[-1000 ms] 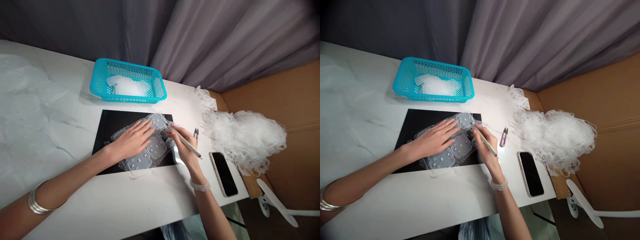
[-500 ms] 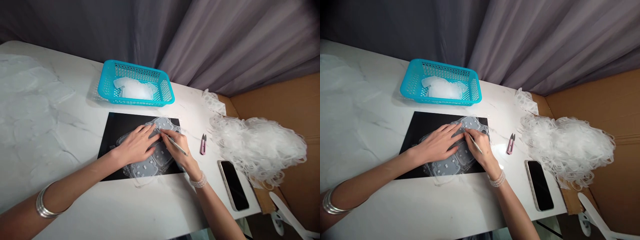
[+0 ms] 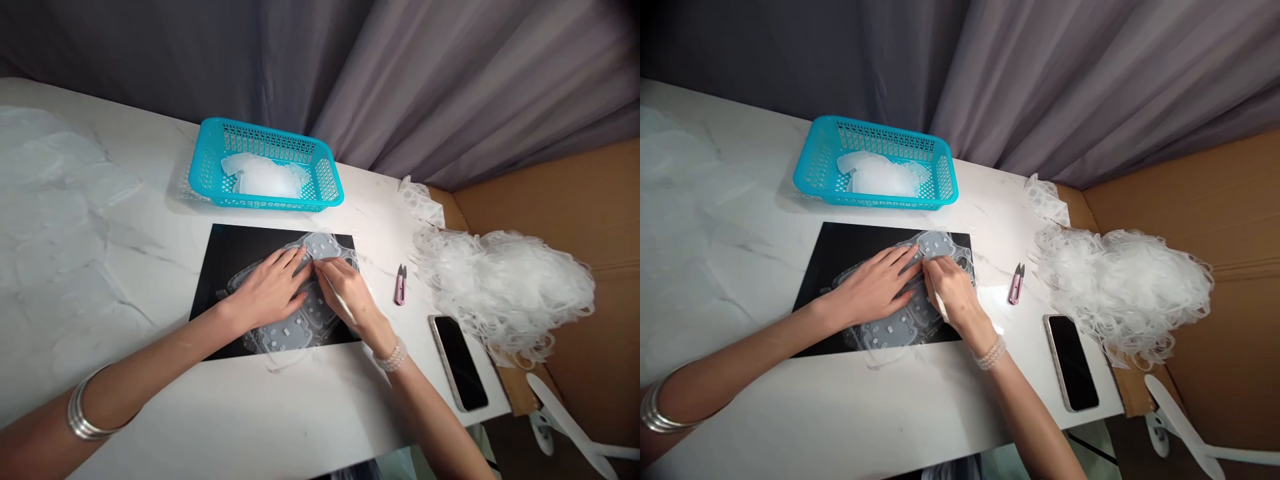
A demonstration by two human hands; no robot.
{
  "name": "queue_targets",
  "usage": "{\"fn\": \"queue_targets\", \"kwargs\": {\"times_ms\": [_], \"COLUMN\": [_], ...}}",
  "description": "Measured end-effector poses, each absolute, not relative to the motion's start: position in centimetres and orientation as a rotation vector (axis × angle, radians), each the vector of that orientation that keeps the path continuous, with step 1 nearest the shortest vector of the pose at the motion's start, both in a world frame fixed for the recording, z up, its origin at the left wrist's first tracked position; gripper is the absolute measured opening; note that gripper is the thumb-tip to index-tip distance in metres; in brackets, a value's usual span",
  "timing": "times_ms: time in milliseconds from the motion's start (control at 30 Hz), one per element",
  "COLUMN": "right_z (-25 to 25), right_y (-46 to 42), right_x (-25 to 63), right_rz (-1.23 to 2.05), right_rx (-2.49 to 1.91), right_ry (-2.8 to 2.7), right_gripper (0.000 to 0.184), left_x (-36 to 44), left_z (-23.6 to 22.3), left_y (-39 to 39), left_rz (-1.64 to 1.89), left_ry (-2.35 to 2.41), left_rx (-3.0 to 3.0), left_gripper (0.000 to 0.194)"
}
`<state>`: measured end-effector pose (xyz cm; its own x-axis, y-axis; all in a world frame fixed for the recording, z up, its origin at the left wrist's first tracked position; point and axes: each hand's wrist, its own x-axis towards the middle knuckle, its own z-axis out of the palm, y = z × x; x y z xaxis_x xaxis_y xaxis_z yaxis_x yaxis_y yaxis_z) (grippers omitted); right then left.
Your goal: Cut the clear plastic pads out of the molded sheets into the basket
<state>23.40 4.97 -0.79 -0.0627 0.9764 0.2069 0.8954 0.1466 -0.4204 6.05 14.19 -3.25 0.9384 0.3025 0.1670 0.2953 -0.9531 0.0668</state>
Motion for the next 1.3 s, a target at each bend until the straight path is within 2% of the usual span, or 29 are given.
{"fn": "queue_targets", "kwargs": {"times_ms": [167,467,667,800,967,1133,1200,1300], "right_z": [-2.7,-3.2,-1.1,0.9,1.6,4.8,5.8,5.6], "right_y": [6.7,7.3,5.3,3.1,3.1,1.7,0.9,1.3], "right_x": [23.8,23.4,34.1,39.3,32.1,23.4,22.5,23.6], "right_rz": [0.166,0.424,0.341,0.379,0.548,0.674,0.707,0.521], "right_rx": [-1.764,-1.619,-1.581,-1.490,-1.373,-1.435,-1.482,-1.685], "right_ry": [-1.992,-1.778,-1.013,-0.727,-0.701,-1.396,-1.596,-1.408], "right_gripper": [0.029,0.030,0.024,0.019,0.028,0.024,0.028,0.040], "left_x": [5.9,5.8,5.6,5.7,6.9,8.9,9.3,9.4], "left_z": [-3.8,-5.4,-5.1,-4.3,-0.6,1.4,1.0,0.2], "left_y": [14.2,14.6,14.7,14.8,15.4,15.7,15.7,15.5], "left_rz": [0.318,0.447,0.369,0.347,0.442,0.296,0.262,0.313], "left_ry": [0.478,0.485,0.468,0.497,0.652,0.665,0.648,0.677], "left_rx": [3.032,2.921,2.967,2.816,2.093,1.166,0.998,1.068], "left_gripper": [0.051,0.057,0.057,0.056,0.045,0.067,0.053,0.030]}}
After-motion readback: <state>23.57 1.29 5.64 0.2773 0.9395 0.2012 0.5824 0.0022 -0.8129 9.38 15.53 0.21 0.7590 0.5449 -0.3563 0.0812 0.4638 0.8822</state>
